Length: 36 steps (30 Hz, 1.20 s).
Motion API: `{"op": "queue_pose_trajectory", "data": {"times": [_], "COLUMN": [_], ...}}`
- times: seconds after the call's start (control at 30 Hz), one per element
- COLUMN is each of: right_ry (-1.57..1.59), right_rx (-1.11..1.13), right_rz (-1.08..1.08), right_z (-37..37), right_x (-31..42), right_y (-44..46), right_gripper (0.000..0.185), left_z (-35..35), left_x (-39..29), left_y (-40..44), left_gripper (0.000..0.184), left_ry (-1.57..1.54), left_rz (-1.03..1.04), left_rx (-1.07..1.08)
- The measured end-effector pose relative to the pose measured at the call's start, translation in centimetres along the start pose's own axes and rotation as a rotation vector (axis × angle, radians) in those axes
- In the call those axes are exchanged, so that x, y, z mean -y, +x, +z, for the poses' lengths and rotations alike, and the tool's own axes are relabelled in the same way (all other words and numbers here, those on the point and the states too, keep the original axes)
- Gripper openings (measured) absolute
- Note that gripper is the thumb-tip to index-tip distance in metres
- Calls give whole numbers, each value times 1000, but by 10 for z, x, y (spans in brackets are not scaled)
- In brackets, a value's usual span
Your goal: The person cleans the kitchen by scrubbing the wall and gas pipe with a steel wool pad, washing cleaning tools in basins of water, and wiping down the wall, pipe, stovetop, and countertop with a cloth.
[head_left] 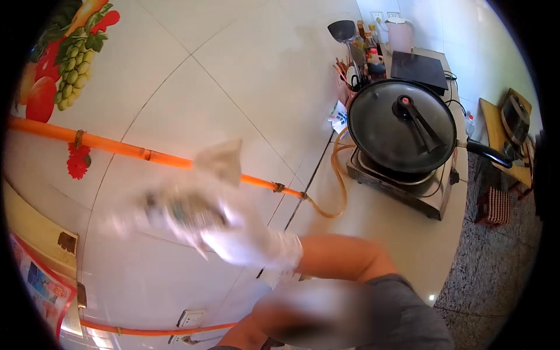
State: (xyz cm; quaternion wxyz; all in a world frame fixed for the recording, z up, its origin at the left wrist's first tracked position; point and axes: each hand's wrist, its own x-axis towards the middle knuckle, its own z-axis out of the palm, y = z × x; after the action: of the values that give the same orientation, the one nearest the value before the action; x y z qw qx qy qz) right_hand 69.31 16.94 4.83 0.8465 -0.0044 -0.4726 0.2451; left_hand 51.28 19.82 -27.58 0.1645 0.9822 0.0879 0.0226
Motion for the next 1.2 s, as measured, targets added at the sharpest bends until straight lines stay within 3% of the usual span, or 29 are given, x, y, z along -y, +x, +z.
{"op": "queue_pose_trajectory", "data": {"times": [0.07,0.17,0.2,0.27,0.33,0.43,0.47,0.6,0.63,0.7,0.77,0.87,0.93,1.0,1.03,1.07,1.2], "right_ry": [-23,-69,-65,-128,318,-458,-572,-537,-716,-970,-668,-910,-1020,-1007,-1048,-1086,-1133], "right_rx": [92,-2,5,-93,-179,158,273,540,518,602,534,688,827,879,1000,1120,1236], "right_rz": [141,982,996,770,809,342,153,-406,-627,-703,-257,-379,-399,-330,-177,-14,97], "right_z": [2,-25,-38,-65,-75,-46,-21,7,1,-8,-21,-71,-110,-143,-153,-159,-171], "right_x": [-15,-29,-50,-97,-126,-119,-79,-83,-91,-111,-125,-145,-162,-169,-165,-162,-152], "right_y": [-44,-85,-98,-124,-122,-61,-7,83,86,70,18,-90,-165,-210,-222,-236,-257], "right_gripper": [14,21,21,22,19,33,32,25,12,17,22,24,24,23,17,11,9], "left_z": [-15,-27,-25,-10,22,19,10,5,6,7,10,4,-7,9,14,19,23], "left_x": [-11,-15,-16,-2,25,17,14,12,13,16,16,15,12,19,16,15,15], "left_y": [12,15,12,4,-2,-10,-7,-4,-5,-7,-9,-9,-5,-11,-14,-16,-14], "left_gripper": [58,55,55,52,55,61,61,59,59,59,58,57,55,53,52,52,46], "left_ry": [-44,-140,-164,-86,-3,60,40,107,85,79,71,79,-5,9,18,6,-47], "left_rz": [-47,-152,-176,-93,-51,-69,-112,9,16,12,3,10,-106,-82,-53,-55,4], "left_rx": [14,177,207,22,-8,43,45,-21,-69,-63,-60,-101,213,92,-25,-26,-23]}}
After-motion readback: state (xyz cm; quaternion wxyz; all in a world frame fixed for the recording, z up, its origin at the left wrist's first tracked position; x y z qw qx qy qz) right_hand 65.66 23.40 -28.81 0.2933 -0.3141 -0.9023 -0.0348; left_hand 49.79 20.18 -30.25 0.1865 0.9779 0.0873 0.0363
